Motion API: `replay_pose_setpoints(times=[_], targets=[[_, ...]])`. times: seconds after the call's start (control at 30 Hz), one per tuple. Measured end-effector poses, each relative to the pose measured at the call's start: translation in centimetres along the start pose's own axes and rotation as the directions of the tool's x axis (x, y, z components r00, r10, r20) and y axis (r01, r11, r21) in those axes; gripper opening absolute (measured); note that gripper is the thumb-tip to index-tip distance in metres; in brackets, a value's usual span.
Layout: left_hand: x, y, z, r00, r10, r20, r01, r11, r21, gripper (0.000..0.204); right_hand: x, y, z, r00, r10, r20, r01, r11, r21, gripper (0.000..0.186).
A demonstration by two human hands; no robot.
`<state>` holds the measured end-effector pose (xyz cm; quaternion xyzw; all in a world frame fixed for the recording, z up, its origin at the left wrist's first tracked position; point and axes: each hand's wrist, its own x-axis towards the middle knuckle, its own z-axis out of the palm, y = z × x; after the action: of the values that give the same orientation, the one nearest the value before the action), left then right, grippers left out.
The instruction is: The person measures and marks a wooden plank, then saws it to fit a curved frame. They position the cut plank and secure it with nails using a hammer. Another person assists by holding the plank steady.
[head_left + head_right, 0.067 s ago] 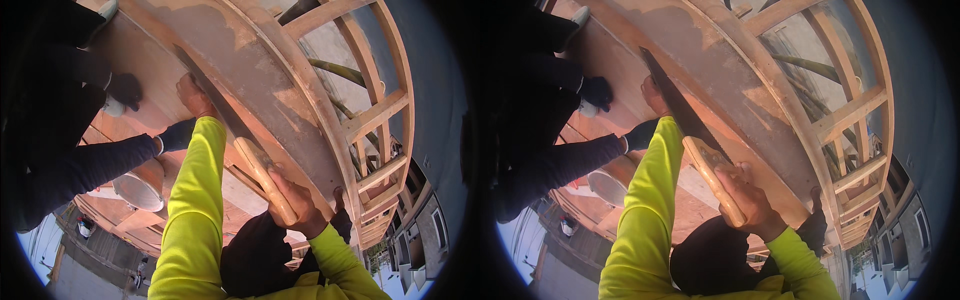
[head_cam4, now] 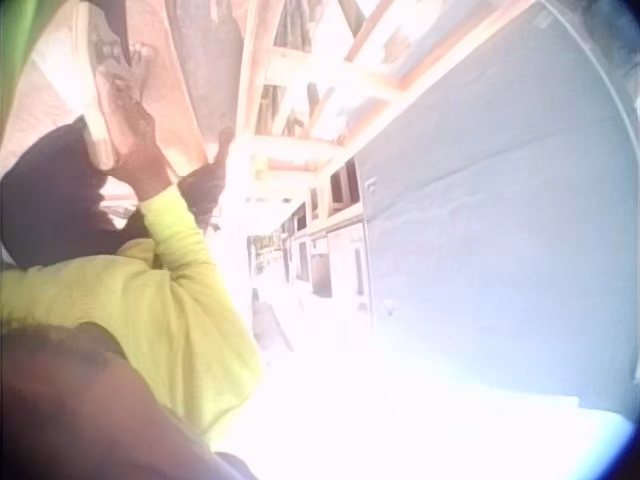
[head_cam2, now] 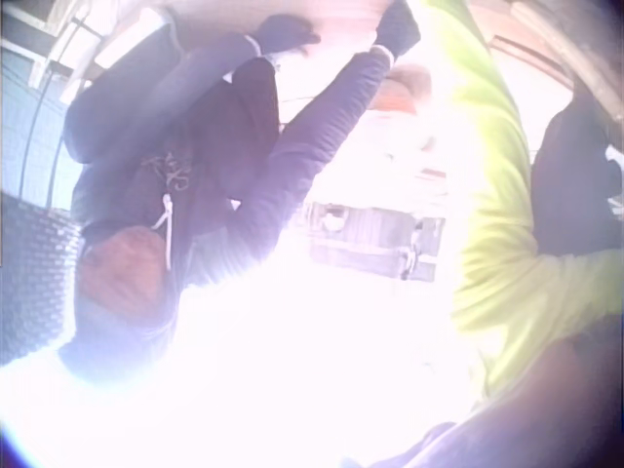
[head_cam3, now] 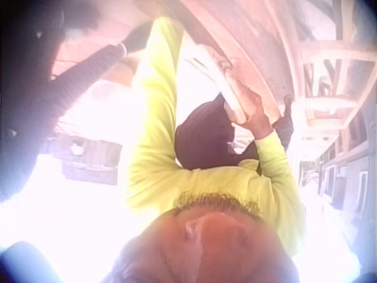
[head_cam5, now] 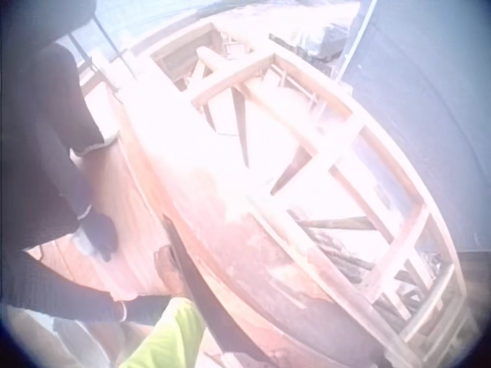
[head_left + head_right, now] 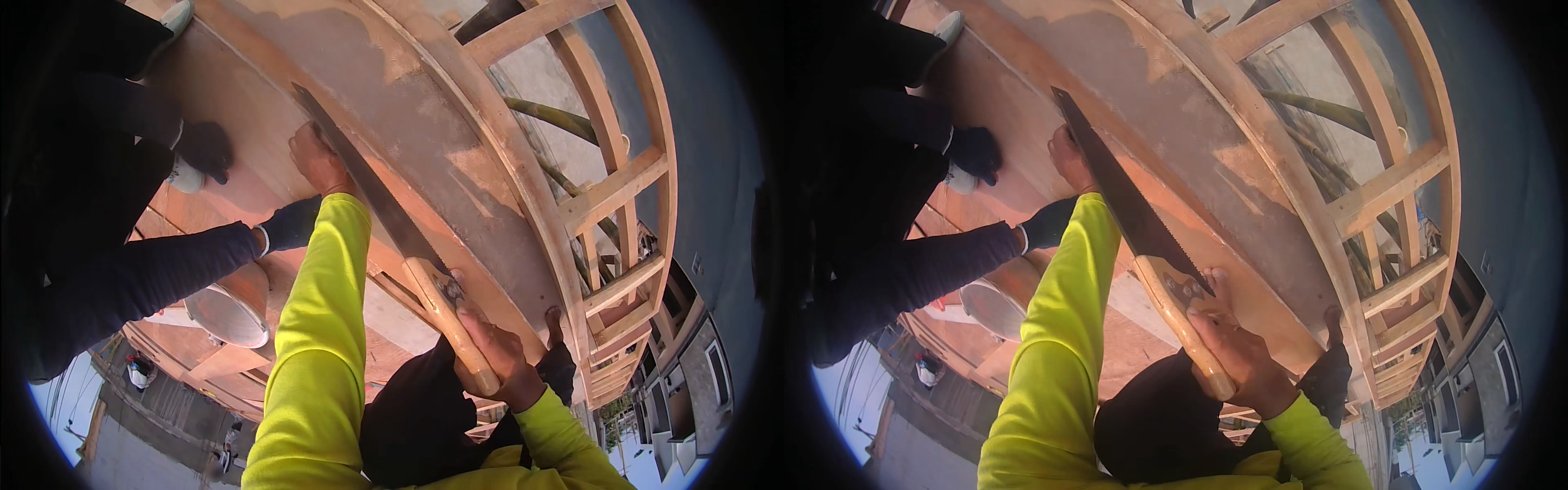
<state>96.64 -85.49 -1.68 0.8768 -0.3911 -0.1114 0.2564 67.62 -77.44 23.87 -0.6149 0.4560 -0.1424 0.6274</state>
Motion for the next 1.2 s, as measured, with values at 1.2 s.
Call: replay_pose_setpoints(times=[1.2], targets=[[1.6, 2.3, -0.2, 0.998, -0.021, 0.058, 0.027, 0.993, -0.115, 0.034, 11.1, 3.9, 3.4, 0.987, -0.122, -0.103, 0.127, 0.991, 0.040, 0.063]])
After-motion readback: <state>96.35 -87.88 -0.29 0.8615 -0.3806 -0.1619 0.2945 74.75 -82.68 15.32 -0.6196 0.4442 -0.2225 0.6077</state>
